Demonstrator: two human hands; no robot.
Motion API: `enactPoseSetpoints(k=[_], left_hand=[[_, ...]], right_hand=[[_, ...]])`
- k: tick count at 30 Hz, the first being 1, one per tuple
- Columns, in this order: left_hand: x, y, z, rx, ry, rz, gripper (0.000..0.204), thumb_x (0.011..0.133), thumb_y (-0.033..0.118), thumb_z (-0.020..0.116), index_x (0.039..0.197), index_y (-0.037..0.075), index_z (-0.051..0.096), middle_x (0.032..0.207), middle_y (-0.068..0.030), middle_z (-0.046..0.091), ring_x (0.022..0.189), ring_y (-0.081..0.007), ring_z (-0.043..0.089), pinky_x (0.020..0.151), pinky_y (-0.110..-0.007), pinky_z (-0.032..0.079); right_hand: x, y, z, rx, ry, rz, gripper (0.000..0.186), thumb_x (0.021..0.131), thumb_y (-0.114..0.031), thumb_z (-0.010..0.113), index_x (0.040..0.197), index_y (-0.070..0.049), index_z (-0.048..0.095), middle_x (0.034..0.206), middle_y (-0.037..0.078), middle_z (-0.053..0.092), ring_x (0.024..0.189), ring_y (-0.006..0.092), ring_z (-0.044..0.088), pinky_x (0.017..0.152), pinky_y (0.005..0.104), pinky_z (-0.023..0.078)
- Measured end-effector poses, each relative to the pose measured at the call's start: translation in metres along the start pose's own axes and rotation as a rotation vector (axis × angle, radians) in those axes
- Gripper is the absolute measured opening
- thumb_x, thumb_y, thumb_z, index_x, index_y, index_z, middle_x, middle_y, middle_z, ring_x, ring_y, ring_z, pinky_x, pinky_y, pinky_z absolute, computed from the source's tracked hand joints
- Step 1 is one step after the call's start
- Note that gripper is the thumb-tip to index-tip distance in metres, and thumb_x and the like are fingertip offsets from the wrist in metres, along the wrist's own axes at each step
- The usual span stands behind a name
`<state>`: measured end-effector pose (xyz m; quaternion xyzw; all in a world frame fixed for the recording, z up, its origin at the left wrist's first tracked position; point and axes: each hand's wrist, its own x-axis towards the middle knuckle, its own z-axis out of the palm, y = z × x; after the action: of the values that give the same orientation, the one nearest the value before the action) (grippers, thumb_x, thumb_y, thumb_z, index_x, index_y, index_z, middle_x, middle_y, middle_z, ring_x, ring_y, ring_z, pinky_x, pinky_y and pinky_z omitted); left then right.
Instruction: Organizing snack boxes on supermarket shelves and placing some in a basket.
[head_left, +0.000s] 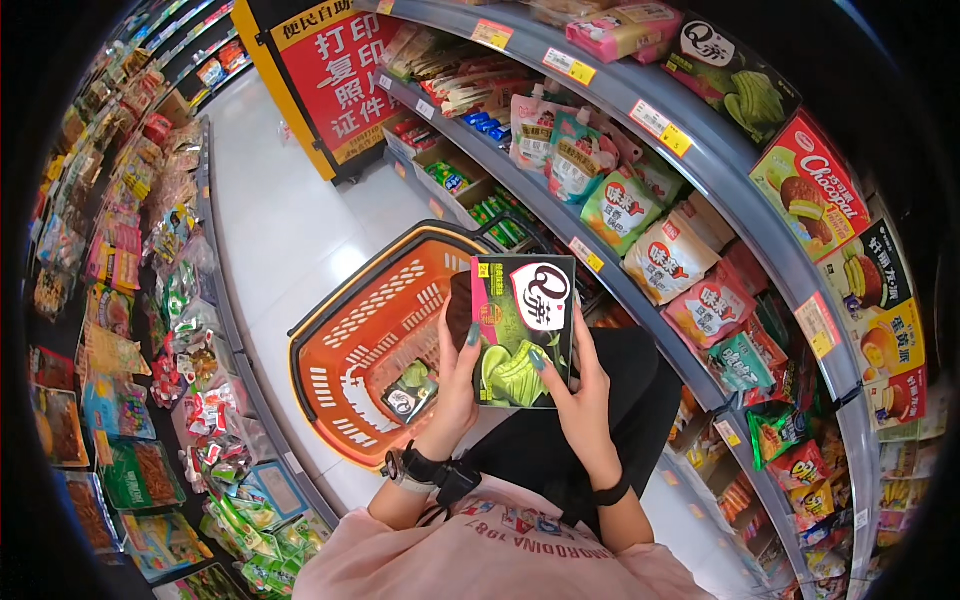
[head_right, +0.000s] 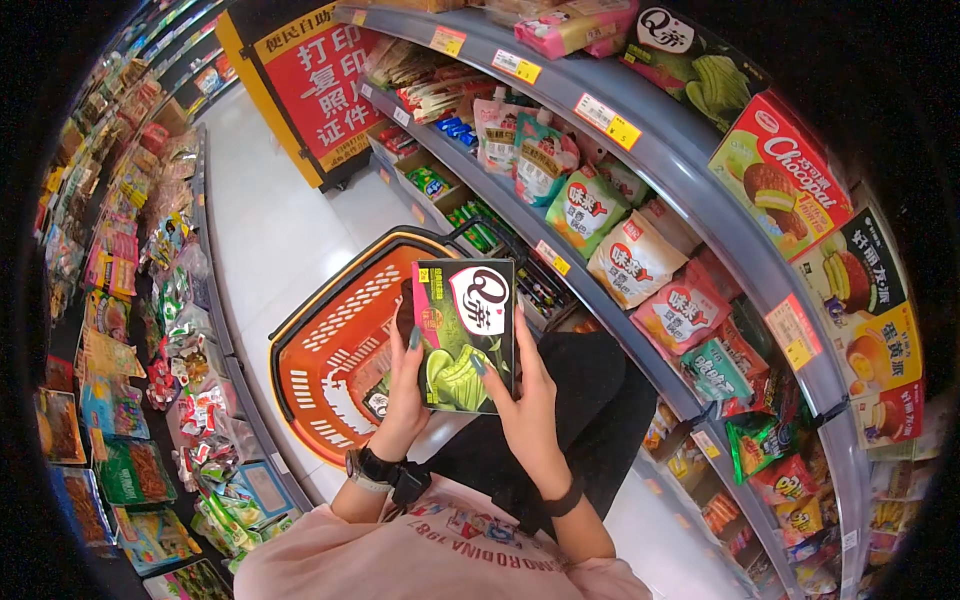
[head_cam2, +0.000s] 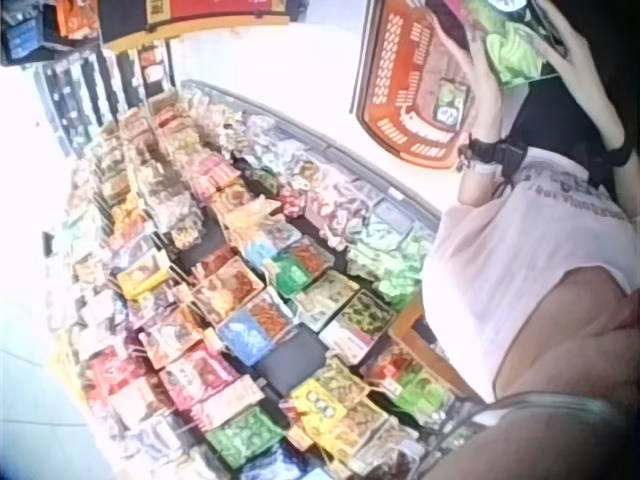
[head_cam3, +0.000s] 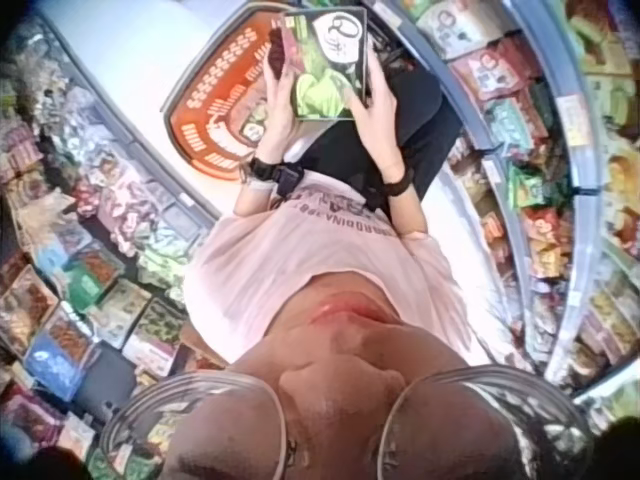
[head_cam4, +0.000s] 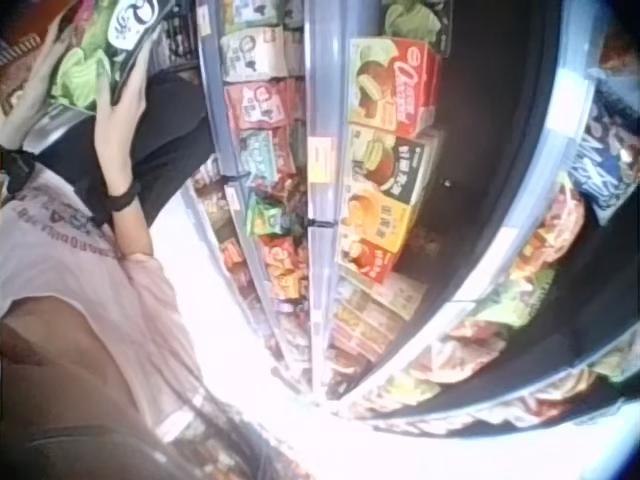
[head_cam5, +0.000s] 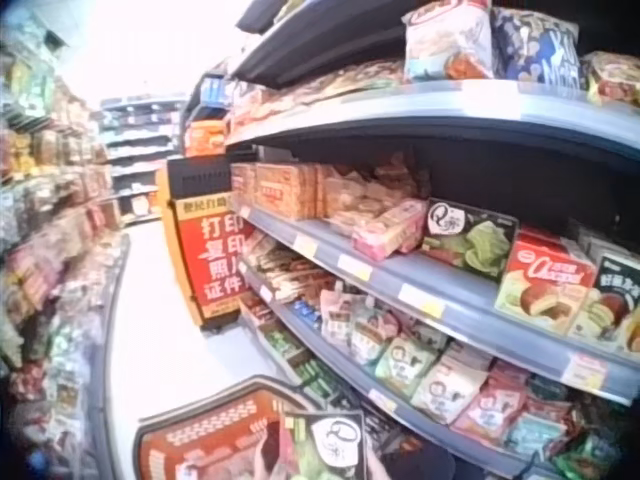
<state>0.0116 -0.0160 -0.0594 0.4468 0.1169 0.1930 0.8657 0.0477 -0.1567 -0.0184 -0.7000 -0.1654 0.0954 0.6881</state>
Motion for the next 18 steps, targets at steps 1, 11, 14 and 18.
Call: enactPoseSetpoints(k=[1,11,14,18], left_hand=[[0.002,0.000,-0.001,0.021,-0.003,0.052,0.061,0.089,0.020,0.046,0.141,0.013,0.013,0.138,-0.0099,0.028,0.123,-0.0215,0.037,0.099,-0.033,0.035],[0.007,0.013,-0.020,-0.040,0.223,0.206,0.052,0.093,0.012,0.042,0.139,0.011,0.020,0.137,-0.0096,0.032,0.122,-0.0209,0.038,0.101,-0.033,0.032],[0.004,0.026,-0.021,-0.089,0.237,0.213,0.049,0.093,0.016,0.043,0.137,0.009,0.023,0.135,-0.0096,0.034,0.124,-0.0212,0.035,0.102,-0.034,0.030],[0.005,0.026,-0.026,-0.006,0.208,0.190,0.055,0.092,0.023,0.046,0.139,0.012,0.020,0.136,-0.0085,0.033,0.123,-0.0235,0.037,0.101,-0.036,0.032]], right_hand=[[0.000,-0.001,0.000,0.037,0.005,0.044,0.065,0.079,0.000,0.059,0.137,-0.004,0.029,0.129,0.018,0.044,0.114,0.0211,0.047,0.095,0.0302,0.037],[0.013,-0.068,-0.043,-0.653,-0.324,-0.231,0.062,0.077,-0.011,0.063,0.133,-0.021,0.039,0.120,0.014,0.051,0.102,0.0314,0.055,0.081,0.0354,0.048],[0.038,-0.118,-0.053,-0.962,-0.116,-0.611,0.061,0.077,-0.010,0.061,0.133,-0.025,0.040,0.106,0.011,0.054,0.081,0.0291,0.059,0.063,0.0329,0.051],[0.098,-0.183,-0.066,-1.063,0.209,-0.917,0.058,0.073,0.002,0.056,0.123,-0.027,0.051,0.105,0.011,0.054,0.087,0.0291,0.056,0.070,0.0359,0.046]])
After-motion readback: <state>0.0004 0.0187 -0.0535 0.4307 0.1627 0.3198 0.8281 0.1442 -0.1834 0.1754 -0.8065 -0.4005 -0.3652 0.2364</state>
